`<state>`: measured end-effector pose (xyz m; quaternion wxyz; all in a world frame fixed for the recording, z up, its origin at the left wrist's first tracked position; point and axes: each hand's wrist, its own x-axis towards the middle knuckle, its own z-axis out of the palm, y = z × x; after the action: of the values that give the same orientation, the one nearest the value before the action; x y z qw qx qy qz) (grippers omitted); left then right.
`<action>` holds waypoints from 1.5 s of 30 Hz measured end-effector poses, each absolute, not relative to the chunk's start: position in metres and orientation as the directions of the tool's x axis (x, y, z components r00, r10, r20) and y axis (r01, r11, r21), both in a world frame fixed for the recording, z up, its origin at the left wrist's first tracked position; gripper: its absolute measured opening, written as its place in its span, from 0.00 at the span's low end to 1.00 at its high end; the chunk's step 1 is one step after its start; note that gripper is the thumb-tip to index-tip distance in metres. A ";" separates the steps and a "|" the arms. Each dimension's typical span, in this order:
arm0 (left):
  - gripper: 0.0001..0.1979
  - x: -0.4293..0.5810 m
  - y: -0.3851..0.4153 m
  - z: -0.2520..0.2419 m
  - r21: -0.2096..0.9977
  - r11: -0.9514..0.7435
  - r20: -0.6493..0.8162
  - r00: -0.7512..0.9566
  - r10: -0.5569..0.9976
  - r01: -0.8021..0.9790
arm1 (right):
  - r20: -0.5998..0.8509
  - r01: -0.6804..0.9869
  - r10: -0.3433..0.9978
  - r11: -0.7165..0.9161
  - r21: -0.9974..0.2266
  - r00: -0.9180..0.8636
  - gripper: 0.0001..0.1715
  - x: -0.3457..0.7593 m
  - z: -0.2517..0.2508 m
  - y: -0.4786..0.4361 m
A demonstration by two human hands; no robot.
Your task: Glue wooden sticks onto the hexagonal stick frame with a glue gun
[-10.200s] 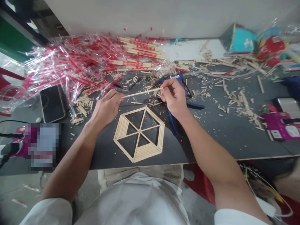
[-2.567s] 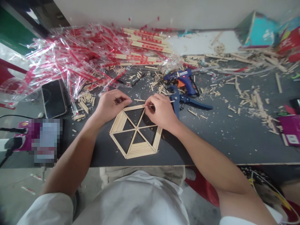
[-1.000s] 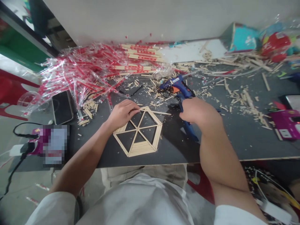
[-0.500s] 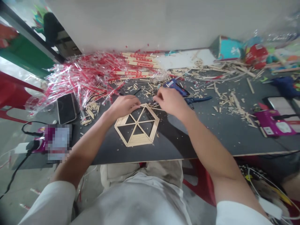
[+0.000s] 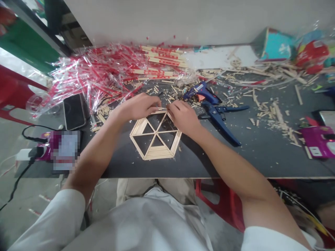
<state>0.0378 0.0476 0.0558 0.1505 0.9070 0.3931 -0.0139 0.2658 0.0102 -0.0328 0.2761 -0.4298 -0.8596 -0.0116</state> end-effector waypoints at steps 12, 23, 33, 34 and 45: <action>0.15 -0.037 0.072 0.073 0.476 -0.483 -0.216 0.630 0.746 0.735 | 0.519 0.600 0.700 0.704 -0.380 -0.491 0.11 0.268 -0.032 0.008; 0.14 -0.025 0.076 0.064 0.499 -0.475 -0.248 0.644 0.724 0.725 | 0.472 0.632 0.757 0.645 -0.430 -0.452 0.12 0.281 -0.025 0.013; 0.12 -0.007 0.075 0.047 0.488 -0.536 -0.229 0.693 0.684 0.689 | 0.494 0.590 0.712 0.697 -0.407 -0.500 0.10 0.278 -0.025 0.013; 0.12 -0.006 0.076 0.045 0.489 -0.534 -0.232 0.693 0.682 0.690 | 0.492 0.587 0.710 0.700 -0.407 -0.504 0.10 0.278 -0.025 0.013; 0.09 0.002 0.077 0.035 0.575 -0.479 -0.247 0.699 0.671 0.664 | 0.492 0.590 0.718 0.691 -0.418 -0.492 0.08 0.275 -0.022 0.010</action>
<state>0.0024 0.0769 0.0351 0.3315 0.8599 0.3881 0.0058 0.2749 0.0101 -0.0222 0.3300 -0.3811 -0.8582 0.0969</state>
